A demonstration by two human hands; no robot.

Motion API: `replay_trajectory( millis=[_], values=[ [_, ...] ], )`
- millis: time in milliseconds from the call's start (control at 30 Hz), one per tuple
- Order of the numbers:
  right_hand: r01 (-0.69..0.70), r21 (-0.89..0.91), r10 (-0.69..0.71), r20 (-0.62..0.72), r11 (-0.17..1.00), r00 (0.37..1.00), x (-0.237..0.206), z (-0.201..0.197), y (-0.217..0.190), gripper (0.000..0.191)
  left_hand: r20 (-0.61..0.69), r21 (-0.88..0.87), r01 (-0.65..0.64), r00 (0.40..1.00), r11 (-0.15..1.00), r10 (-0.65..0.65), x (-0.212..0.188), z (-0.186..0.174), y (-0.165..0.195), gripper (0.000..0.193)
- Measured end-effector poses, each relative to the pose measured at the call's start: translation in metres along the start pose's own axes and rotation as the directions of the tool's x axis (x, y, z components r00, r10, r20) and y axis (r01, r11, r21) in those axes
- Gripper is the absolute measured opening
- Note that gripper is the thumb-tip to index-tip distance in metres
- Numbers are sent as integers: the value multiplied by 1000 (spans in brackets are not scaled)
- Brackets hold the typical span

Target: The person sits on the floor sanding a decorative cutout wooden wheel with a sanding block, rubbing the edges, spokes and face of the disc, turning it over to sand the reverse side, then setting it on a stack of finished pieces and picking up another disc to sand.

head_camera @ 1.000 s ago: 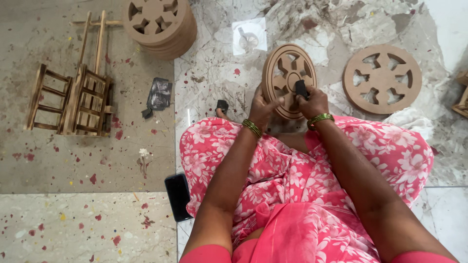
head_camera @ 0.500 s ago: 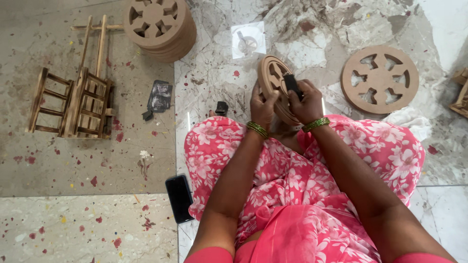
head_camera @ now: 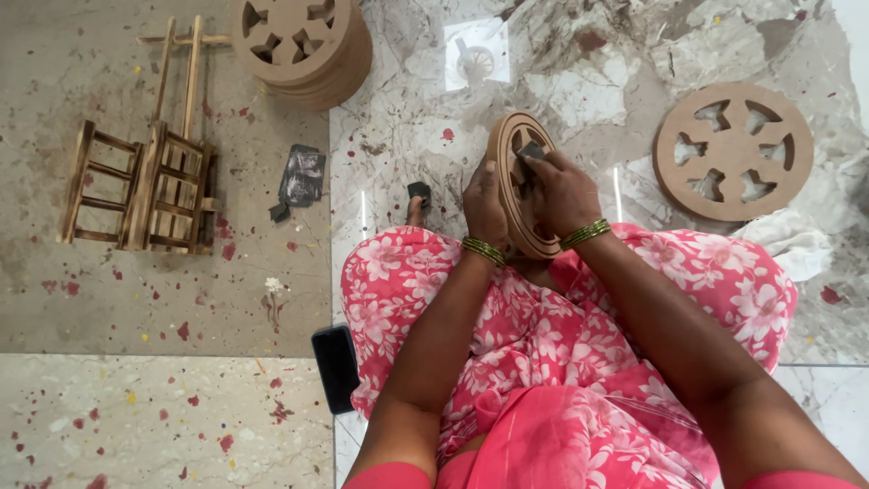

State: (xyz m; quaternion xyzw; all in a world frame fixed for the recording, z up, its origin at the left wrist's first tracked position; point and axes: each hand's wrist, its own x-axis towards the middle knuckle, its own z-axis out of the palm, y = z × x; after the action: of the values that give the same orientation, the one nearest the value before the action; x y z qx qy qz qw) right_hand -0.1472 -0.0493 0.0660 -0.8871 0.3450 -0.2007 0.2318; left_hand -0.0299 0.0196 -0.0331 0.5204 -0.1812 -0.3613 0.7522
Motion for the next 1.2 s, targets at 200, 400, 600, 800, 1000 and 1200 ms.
replay_trajectory(
  millis=[200,400,600,800,1000,1200],
  values=[
    [184,205,-167,-97,961,981,-10,8,1,44,86,-420,269,962,866,-258,4,-7,7,39],
    [142,-87,-153,-140,986,978,-7,13,0,54,96,-324,196,980,925,-174,-1,-7,23,37],
    [164,127,-148,-124,978,981,-14,11,6,45,201,-328,336,938,883,-283,1,-7,32,36],
    [149,-93,-159,-116,985,980,-14,16,13,49,268,-332,345,927,878,-263,5,-13,27,41],
    [116,127,-96,-153,985,983,-19,13,16,43,292,-277,369,912,887,-288,8,-13,21,45],
    [154,-49,-160,-170,987,972,-23,17,10,46,288,-291,341,922,894,-258,8,-18,18,47]
  ],
)
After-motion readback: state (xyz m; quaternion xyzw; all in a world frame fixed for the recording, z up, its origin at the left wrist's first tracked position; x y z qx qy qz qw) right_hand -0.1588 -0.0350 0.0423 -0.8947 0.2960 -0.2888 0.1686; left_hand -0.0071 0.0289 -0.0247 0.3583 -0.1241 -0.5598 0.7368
